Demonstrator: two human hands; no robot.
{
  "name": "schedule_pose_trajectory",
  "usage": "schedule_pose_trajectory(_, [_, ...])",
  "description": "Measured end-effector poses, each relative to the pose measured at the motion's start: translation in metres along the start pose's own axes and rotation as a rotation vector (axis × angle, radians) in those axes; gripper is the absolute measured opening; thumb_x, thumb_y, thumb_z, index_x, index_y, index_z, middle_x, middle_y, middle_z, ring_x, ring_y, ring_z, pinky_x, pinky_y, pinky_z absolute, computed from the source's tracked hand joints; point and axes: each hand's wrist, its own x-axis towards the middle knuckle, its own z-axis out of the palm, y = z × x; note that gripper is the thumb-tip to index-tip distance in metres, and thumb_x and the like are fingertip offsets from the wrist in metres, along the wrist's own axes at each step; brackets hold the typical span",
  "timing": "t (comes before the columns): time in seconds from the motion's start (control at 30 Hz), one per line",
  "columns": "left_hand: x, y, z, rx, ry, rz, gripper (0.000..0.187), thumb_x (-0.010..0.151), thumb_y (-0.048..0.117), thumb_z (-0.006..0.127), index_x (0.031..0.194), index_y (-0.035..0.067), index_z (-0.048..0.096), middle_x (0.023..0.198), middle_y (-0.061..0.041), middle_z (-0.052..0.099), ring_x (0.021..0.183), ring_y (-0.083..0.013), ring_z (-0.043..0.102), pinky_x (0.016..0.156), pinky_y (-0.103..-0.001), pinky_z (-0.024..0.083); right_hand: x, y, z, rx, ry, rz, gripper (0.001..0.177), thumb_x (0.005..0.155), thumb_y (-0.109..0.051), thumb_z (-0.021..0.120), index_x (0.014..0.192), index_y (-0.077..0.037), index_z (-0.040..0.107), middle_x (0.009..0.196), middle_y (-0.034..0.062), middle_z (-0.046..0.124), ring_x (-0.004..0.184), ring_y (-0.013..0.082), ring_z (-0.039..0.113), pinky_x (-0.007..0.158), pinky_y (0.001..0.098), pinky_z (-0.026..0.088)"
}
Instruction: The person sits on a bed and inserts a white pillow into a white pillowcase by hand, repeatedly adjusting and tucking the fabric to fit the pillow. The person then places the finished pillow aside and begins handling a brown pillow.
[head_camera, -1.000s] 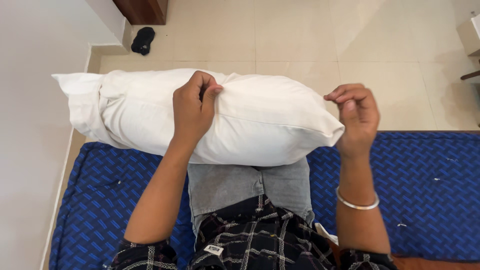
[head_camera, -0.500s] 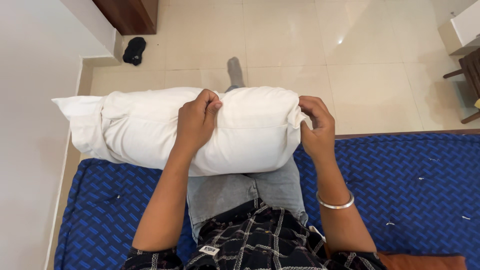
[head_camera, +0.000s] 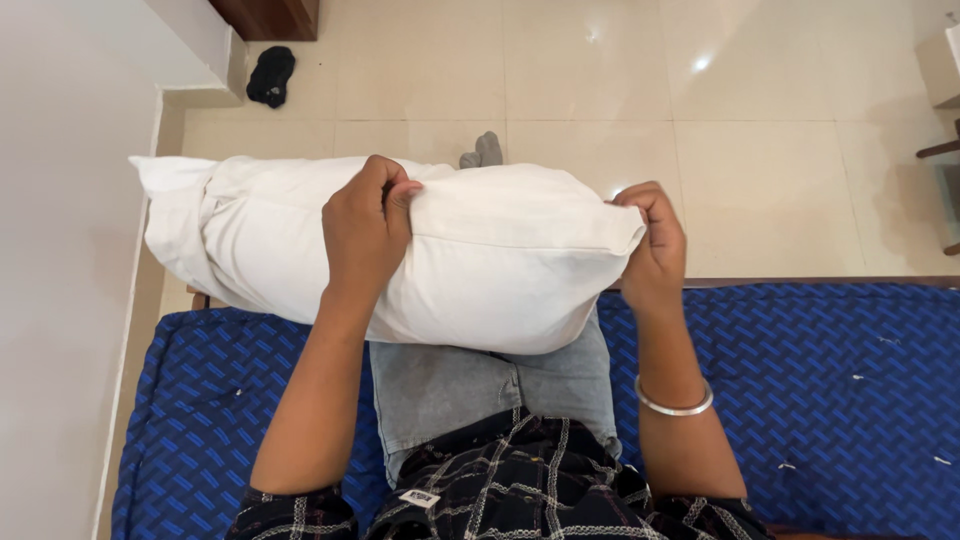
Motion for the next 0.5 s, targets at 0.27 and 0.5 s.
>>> schedule_pose_trajectory(0.27, [-0.011,0.007,0.019,0.102,-0.140,-0.065,0.026,0.104,0.031,0.065,0.094,0.009,0.057,0.065,-0.007,0.063,0.058,-0.0304,0.064,0.052,-0.042,0.046,0.027,-0.001,-0.006,0.095,-0.522,0.167,0.069,0.107,-0.063,0.041,0.114,0.002,0.065,0.124,0.0146,0.065,0.120,0.0238,0.061,0.106,0.0368,0.048])
schedule_pose_trajectory(0.5, [0.010,0.018,-0.018,0.097,-0.223,0.097,0.017,0.092,0.024,0.073,0.085,0.010,0.065,0.078,-0.009,0.068,0.076,-0.0322,0.065,0.072,-0.044,0.050,0.019,0.014,0.006,0.200,-0.821,0.208,0.046,0.109,-0.044,0.053,0.100,-0.001,0.066,0.104,0.0116,0.072,0.103,0.0231,0.066,0.100,0.0388,0.053])
